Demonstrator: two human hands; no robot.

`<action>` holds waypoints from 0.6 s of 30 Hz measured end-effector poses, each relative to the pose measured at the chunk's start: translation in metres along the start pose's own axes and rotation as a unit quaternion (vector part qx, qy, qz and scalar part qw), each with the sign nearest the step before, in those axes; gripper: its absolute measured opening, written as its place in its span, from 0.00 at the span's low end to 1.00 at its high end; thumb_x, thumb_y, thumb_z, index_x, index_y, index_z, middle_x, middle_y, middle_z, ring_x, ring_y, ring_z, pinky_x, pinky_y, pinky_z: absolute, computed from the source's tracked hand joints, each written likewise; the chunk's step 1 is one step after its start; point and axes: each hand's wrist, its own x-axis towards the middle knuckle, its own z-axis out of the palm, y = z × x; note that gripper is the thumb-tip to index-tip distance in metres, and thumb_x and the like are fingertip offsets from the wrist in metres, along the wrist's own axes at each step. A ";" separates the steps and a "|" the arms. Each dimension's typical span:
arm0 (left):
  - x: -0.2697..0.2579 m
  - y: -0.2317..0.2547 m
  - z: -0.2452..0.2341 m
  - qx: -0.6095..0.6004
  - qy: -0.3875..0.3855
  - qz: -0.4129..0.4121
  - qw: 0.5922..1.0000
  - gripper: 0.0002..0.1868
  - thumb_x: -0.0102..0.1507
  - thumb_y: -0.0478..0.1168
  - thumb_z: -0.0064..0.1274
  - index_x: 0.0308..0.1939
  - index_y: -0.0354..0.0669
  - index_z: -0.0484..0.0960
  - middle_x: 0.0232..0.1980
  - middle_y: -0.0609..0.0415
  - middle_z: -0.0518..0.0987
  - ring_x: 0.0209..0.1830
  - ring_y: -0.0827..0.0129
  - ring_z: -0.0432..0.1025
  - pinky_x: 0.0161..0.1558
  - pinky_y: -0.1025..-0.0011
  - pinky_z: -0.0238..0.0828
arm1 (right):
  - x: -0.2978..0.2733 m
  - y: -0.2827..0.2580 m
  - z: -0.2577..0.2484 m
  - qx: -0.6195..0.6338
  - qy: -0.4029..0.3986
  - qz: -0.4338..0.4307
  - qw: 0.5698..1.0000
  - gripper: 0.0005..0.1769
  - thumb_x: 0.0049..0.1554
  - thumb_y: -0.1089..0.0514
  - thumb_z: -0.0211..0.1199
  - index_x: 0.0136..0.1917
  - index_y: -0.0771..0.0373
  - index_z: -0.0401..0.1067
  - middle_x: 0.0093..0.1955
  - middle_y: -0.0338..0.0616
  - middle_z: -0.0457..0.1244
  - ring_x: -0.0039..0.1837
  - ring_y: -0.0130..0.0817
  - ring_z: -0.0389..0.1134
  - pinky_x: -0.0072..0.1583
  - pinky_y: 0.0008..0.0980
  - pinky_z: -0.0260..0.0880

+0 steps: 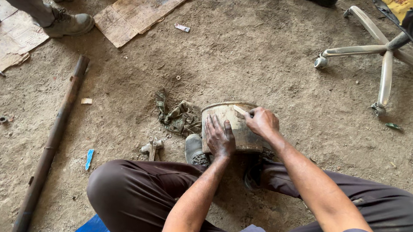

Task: The person sits on the floor and uses a chisel to scrape the surface of a cylindrical metal object. They repeatedly rotate the cylinder and scrape different sections to remove surface material.

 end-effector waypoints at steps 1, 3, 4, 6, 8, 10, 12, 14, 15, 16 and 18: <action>0.001 0.001 -0.002 0.000 -0.004 0.000 1.000 0.42 0.71 0.66 0.25 0.76 0.36 0.61 0.80 0.34 0.57 0.80 0.42 0.52 0.76 0.53 0.48 | 0.001 -0.006 0.002 0.000 -0.021 0.011 1.000 0.21 0.64 0.40 0.55 0.61 0.49 0.79 0.31 0.29 0.63 0.29 0.22 0.53 0.35 0.32 0.60; 0.002 0.001 -0.003 -0.001 -0.010 -0.007 1.000 0.42 0.71 0.66 0.24 0.76 0.37 0.61 0.80 0.35 0.56 0.80 0.42 0.52 0.75 0.52 0.48 | 0.000 -0.012 0.005 0.002 -0.040 0.023 0.999 0.21 0.64 0.40 0.54 0.63 0.48 0.77 0.29 0.31 0.61 0.27 0.24 0.50 0.33 0.31 0.58; 0.001 0.001 -0.003 -0.001 -0.014 -0.012 1.000 0.42 0.71 0.65 0.24 0.76 0.37 0.61 0.80 0.35 0.56 0.79 0.42 0.52 0.75 0.52 0.47 | -0.002 -0.013 0.005 0.006 -0.039 0.023 0.999 0.22 0.64 0.39 0.54 0.64 0.48 0.77 0.28 0.31 0.60 0.26 0.23 0.49 0.32 0.31 0.57; 0.001 0.000 -0.001 -0.005 -0.018 -0.016 1.000 0.42 0.71 0.66 0.23 0.76 0.38 0.60 0.80 0.35 0.56 0.79 0.42 0.52 0.75 0.53 0.48 | -0.004 -0.009 0.004 0.016 -0.038 0.036 0.999 0.23 0.63 0.39 0.55 0.65 0.48 0.75 0.27 0.31 0.60 0.25 0.23 0.48 0.29 0.29 0.53; 0.000 -0.002 0.001 -0.001 -0.015 -0.012 1.000 0.42 0.71 0.66 0.23 0.76 0.38 0.60 0.80 0.34 0.56 0.79 0.42 0.52 0.75 0.53 0.48 | -0.006 0.004 0.000 0.030 -0.038 0.059 0.997 0.24 0.61 0.40 0.56 0.66 0.49 0.74 0.26 0.30 0.60 0.23 0.22 0.47 0.26 0.29 0.48; 0.001 -0.003 0.003 0.012 -0.003 0.002 1.000 0.42 0.71 0.66 0.24 0.76 0.37 0.61 0.80 0.34 0.56 0.80 0.42 0.51 0.76 0.53 0.47 | -0.004 0.017 -0.003 0.026 -0.037 0.069 0.997 0.24 0.62 0.39 0.56 0.65 0.51 0.75 0.26 0.30 0.60 0.23 0.22 0.46 0.25 0.26 0.45; 0.002 -0.003 0.002 0.017 0.010 0.017 1.000 0.43 0.71 0.66 0.24 0.76 0.36 0.61 0.80 0.33 0.57 0.80 0.42 0.52 0.76 0.52 0.46 | 0.001 0.027 -0.001 0.019 -0.033 0.067 0.997 0.24 0.63 0.39 0.57 0.65 0.51 0.76 0.27 0.31 0.62 0.23 0.21 0.45 0.25 0.26 0.44; 0.002 -0.001 0.001 0.019 0.010 0.018 1.000 0.43 0.71 0.66 0.25 0.76 0.36 0.61 0.79 0.33 0.57 0.80 0.42 0.52 0.76 0.53 0.46 | 0.008 0.030 0.007 0.009 -0.027 0.056 0.998 0.23 0.64 0.38 0.57 0.65 0.51 0.77 0.29 0.33 0.63 0.24 0.21 0.45 0.26 0.26 0.45; 0.001 0.000 0.001 0.020 0.003 0.012 1.000 0.42 0.71 0.66 0.25 0.76 0.36 0.62 0.79 0.33 0.57 0.79 0.43 0.52 0.76 0.53 0.46 | 0.010 0.029 0.015 0.008 -0.028 0.056 0.998 0.23 0.63 0.39 0.57 0.65 0.50 0.76 0.29 0.34 0.64 0.23 0.21 0.45 0.25 0.27 0.46; -0.002 0.001 0.001 0.021 -0.004 0.006 1.000 0.42 0.71 0.66 0.25 0.76 0.36 0.62 0.79 0.33 0.57 0.79 0.43 0.52 0.76 0.53 0.47 | 0.011 0.025 0.025 0.008 -0.030 0.055 0.998 0.24 0.63 0.39 0.57 0.66 0.49 0.75 0.30 0.35 0.64 0.23 0.21 0.46 0.24 0.28 0.48; -0.002 0.004 0.000 0.022 0.004 0.009 1.000 0.41 0.71 0.66 0.26 0.75 0.37 0.63 0.79 0.34 0.59 0.80 0.42 0.52 0.77 0.53 0.45 | 0.014 0.017 0.036 -0.002 0.021 0.000 1.000 0.23 0.61 0.37 0.58 0.62 0.47 0.78 0.32 0.36 0.66 0.26 0.20 0.47 0.28 0.30 0.51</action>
